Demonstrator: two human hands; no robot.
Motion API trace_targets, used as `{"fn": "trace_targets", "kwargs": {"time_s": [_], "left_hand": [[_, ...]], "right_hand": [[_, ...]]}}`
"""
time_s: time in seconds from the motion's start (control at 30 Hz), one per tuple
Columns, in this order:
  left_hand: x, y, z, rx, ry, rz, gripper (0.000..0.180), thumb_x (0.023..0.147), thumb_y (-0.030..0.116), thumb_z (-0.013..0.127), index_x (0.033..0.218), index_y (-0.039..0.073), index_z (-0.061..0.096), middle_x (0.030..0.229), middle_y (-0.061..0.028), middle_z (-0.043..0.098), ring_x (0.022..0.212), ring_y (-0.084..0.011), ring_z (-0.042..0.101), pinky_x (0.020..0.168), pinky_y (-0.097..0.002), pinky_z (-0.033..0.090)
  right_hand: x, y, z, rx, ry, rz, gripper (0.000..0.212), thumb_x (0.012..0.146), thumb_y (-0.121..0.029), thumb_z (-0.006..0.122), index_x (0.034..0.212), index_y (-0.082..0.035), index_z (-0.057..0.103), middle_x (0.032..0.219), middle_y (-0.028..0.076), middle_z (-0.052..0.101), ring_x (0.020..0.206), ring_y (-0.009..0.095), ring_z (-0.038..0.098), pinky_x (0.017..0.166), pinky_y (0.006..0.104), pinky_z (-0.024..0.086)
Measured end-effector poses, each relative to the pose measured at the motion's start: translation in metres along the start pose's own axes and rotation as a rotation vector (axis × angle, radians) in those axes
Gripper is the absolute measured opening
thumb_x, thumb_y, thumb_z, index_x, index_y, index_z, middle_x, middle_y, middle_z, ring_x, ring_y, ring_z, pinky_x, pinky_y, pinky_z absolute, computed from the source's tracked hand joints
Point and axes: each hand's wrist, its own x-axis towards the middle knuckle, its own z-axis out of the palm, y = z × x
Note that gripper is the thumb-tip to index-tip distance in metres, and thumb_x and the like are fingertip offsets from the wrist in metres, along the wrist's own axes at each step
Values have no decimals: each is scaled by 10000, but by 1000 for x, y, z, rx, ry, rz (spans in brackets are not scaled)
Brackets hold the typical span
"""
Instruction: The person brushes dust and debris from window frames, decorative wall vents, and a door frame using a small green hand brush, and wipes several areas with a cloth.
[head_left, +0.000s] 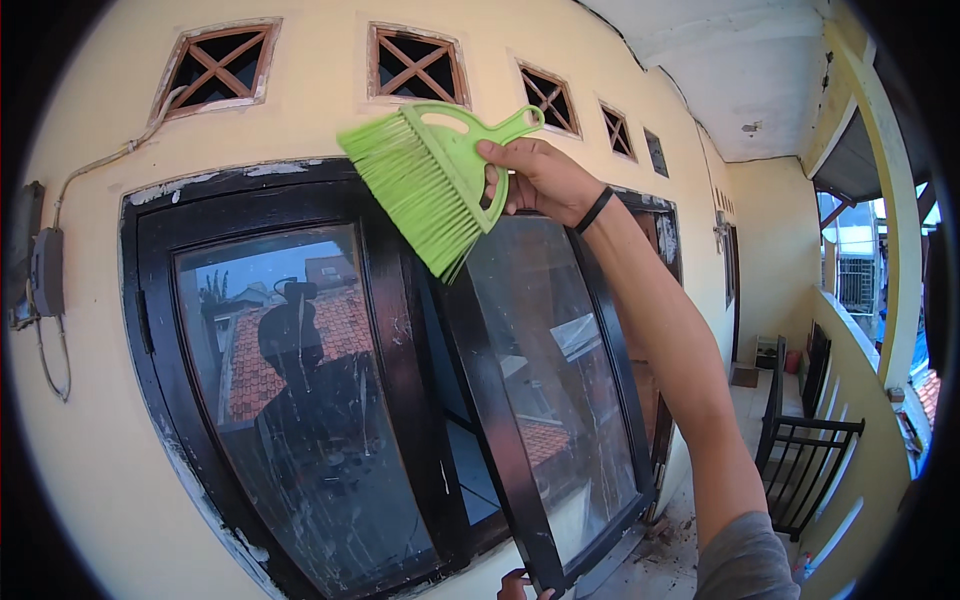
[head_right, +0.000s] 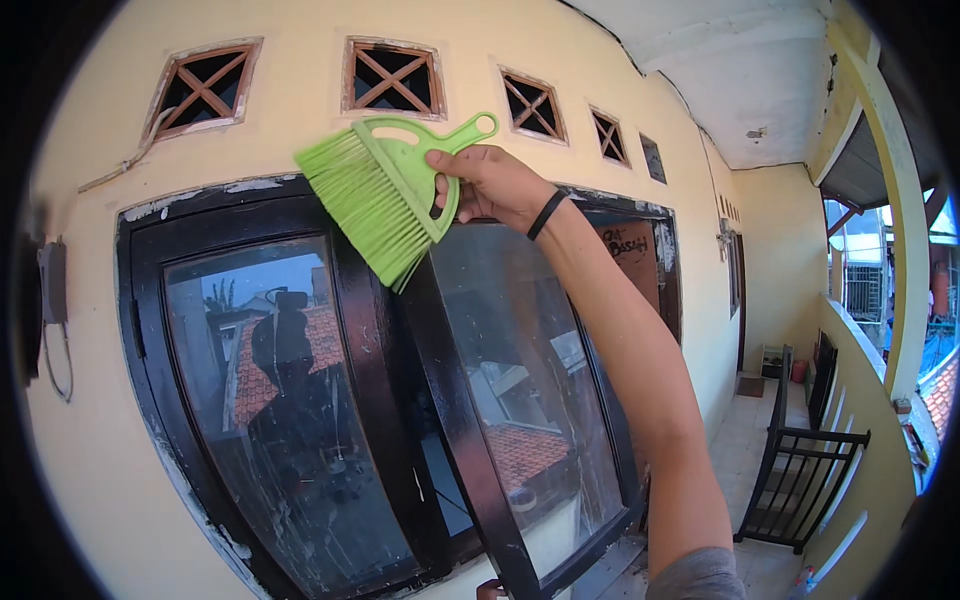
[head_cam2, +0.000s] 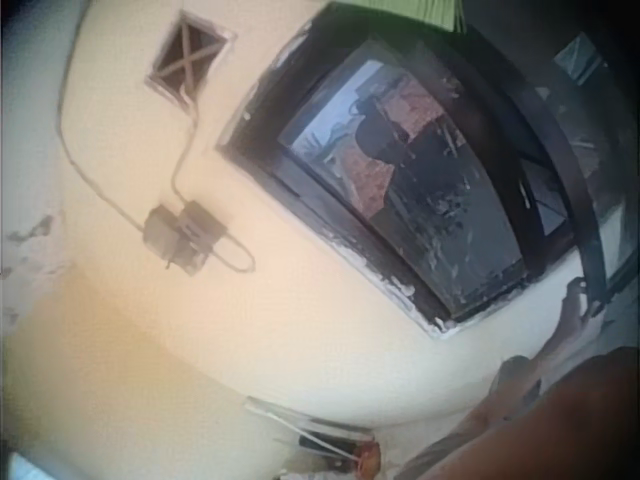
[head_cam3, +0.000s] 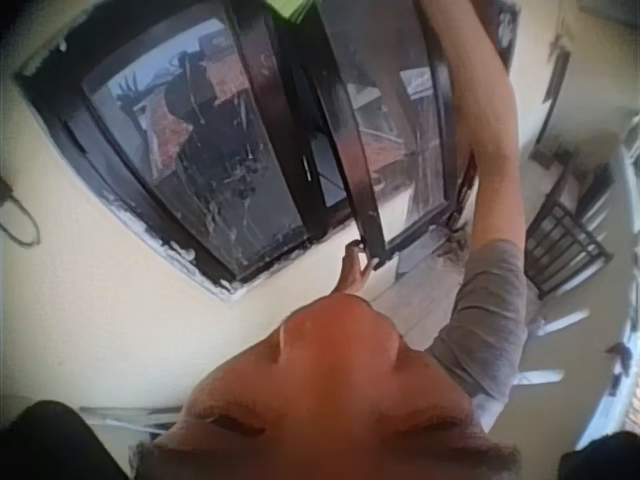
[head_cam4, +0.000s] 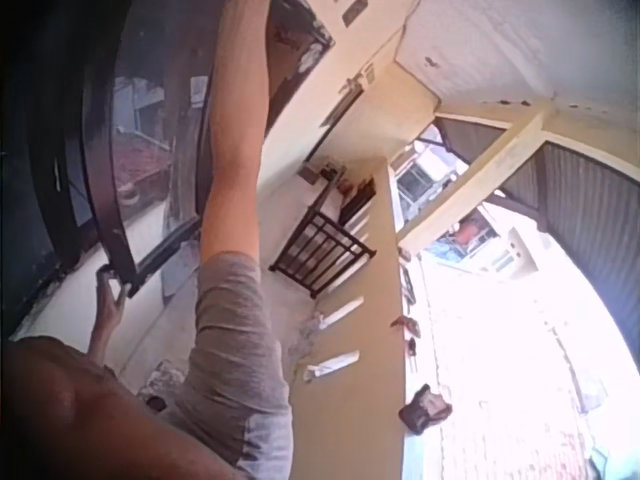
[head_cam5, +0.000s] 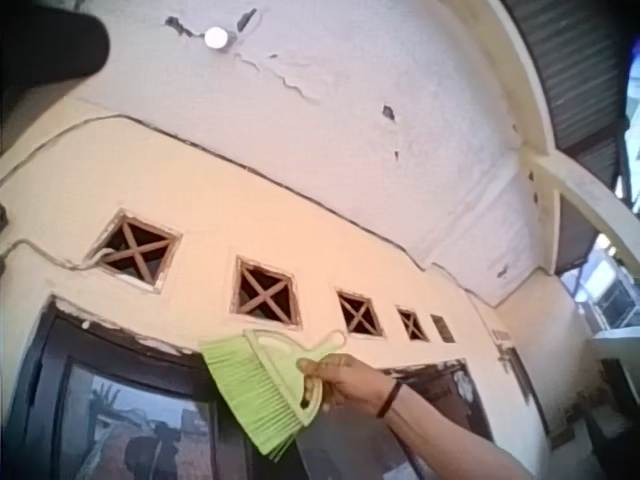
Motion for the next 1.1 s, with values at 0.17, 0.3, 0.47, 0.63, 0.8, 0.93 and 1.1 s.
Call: {"fn": "trace_targets", "kwargs": {"time_s": [0.17, 0.3, 0.47, 0.63, 0.8, 0.93, 1.1], "left_hand": [[12, 39, -2, -25, -38, -76, 640, 889, 145, 813, 1369, -71, 449, 1150, -290, 589, 957, -458, 635, 802, -500, 519], [4, 25, 5, -3, -32, -100, 707, 851, 161, 863, 1374, -74, 449, 1090, -274, 627, 897, -441, 659, 742, -487, 534], [20, 48, -11, 38, -43, -131, 712, 855, 172, 863, 1375, -80, 447, 1108, -275, 629, 914, -433, 667, 768, -484, 543], [23, 47, -4, -75, -2, -115, 699, 859, 160, 862, 1377, -74, 457, 1076, -252, 644, 903, -402, 681, 758, -451, 560], [23, 49, -9, -166, -101, -345, 667, 858, 157, 859, 1367, -55, 484, 1070, -234, 652, 912, -383, 691, 737, -434, 562], [27, 59, -25, -40, -125, -245, 645, 885, 191, 834, 1359, -71, 483, 1124, -246, 638, 951, -397, 680, 776, -455, 552], [30, 54, -14, -21, -154, -115, 639, 898, 220, 817, 1349, -82, 479, 1170, -290, 605, 989, -442, 658, 828, -492, 536]], "right_hand": [[-15, 54, -155, -1132, 948, 443, 461, 975, -492, 669, 1067, -51, 765, 979, 135, 787, 889, 296, 761, 797, 448, 603], [-27, 74, -164, -1453, 1169, 464, 419, 980, -439, 639, 1077, -59, 785, 1099, 178, 778, 1042, 355, 757, 895, 496, 595], [-28, 57, -161, 370, 626, -151, 369, 1037, -276, 664, 701, -136, 603, 671, -25, 641, 506, 84, 558, 428, 259, 407], [-56, 111, -242, -1332, 1142, 721, 328, 954, -324, 702, 1078, -24, 753, 1064, 153, 771, 891, 253, 740, 726, 380, 589], [-58, 114, -263, -468, 1010, 461, 447, 906, -326, 701, 1241, -32, 737, 1286, 230, 713, 1248, 341, 680, 1037, 460, 546], [-77, 124, -225, -1129, 1226, 707, 457, 948, -380, 659, 1233, -30, 734, 1246, 228, 728, 1182, 356, 704, 1001, 478, 555], [-114, 123, -175, -1486, 1032, 358, 342, 943, -373, 677, 963, -46, 775, 981, 240, 756, 959, 422, 733, 874, 516, 582]]}}
